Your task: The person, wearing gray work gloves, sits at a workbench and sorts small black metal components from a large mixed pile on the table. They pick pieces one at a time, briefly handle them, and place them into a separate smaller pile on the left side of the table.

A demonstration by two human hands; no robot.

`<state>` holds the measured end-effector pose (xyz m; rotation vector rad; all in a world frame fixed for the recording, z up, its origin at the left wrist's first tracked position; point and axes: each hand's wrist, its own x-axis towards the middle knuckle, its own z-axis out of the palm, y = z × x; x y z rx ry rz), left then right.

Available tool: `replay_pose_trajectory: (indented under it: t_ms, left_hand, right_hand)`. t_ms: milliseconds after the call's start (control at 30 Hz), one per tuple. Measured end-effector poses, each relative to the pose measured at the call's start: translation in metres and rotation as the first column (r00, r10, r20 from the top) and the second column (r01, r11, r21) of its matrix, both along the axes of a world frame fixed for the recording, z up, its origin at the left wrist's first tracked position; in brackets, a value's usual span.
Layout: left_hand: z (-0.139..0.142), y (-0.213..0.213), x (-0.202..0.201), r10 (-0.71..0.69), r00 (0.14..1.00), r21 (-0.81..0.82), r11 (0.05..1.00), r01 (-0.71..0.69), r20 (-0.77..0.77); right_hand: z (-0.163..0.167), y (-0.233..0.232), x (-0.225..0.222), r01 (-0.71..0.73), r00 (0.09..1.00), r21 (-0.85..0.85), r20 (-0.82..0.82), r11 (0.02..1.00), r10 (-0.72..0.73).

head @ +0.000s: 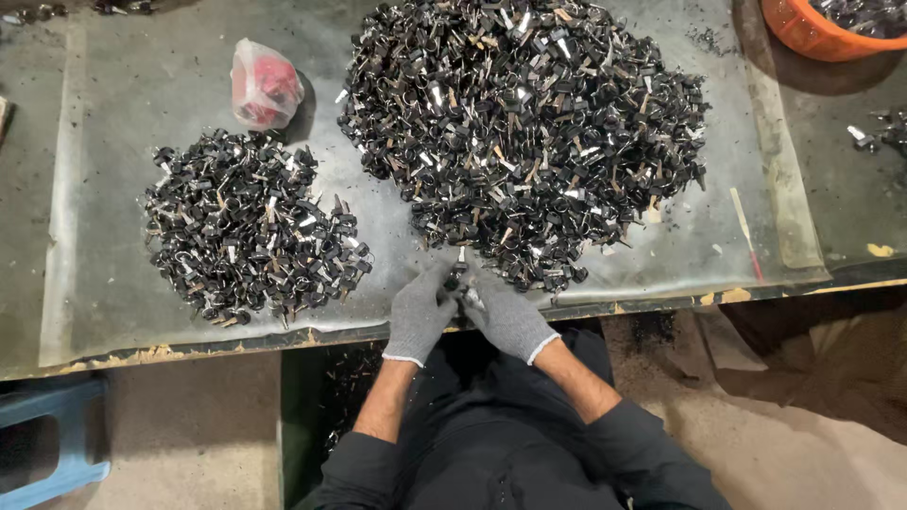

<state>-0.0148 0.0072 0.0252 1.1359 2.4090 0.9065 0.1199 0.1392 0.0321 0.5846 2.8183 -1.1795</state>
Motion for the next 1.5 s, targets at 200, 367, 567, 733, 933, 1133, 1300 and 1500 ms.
replay_pose_trajectory:
  t_ms: [200, 367, 567, 733, 933, 1133, 1300, 1500]
  left_hand:
    - [-0.013, -0.001, 0.011, -0.060, 0.978, 0.062, 0.995, 0.074, -0.199]
    - [-0.015, 0.000, 0.008, -0.064, 0.989, 0.179, 0.980, 0.088, -0.135]
    - [-0.016, -0.003, 0.000, -0.082, 0.985, 0.116, 0.988, 0.101, -0.154]
    - [-0.025, -0.006, 0.003, -0.127, 0.966, 0.166, 0.972, 0.167, -0.225]
    - [-0.030, -0.003, -0.002, -0.143, 0.967, 0.080, 0.984, 0.162, -0.209]
    - [-0.031, -0.005, 0.002, -0.147, 0.965, 0.171, 0.968, 0.186, -0.215]
    - [-0.011, -0.003, -0.001, -0.128, 0.976, 0.082, 0.986, 0.144, -0.174]
    - [0.018, -0.007, 0.007, -0.010, 0.995, 0.260, 0.965, -0.016, 0.096]
  right_hand:
    - [-0.012, 0.005, -0.012, 0.040, 0.996, -0.100, -0.071, 0.994, -0.048]
    - [-0.013, 0.006, -0.011, 0.047, 0.998, -0.021, 0.053, 0.999, -0.045]
    - [-0.005, 0.003, -0.003, 0.171, 0.956, 0.060, 0.232, 0.983, -0.180]
    - [-0.006, -0.010, -0.013, 0.077, 0.988, 0.238, 0.112, 0.968, -0.106]
    - [0.005, 0.000, -0.018, 0.025, 0.975, 0.073, 0.217, 0.997, -0.040]
    - [-0.004, -0.015, -0.020, 0.110, 0.976, 0.274, 0.154, 0.956, -0.157]
    - [-0.009, 0.001, -0.013, 0.074, 0.996, 0.059, 0.047, 0.995, -0.077]
    - [-0.004, -0.006, 0.016, 0.046, 0.997, 0.099, -0.066, 0.994, -0.040]
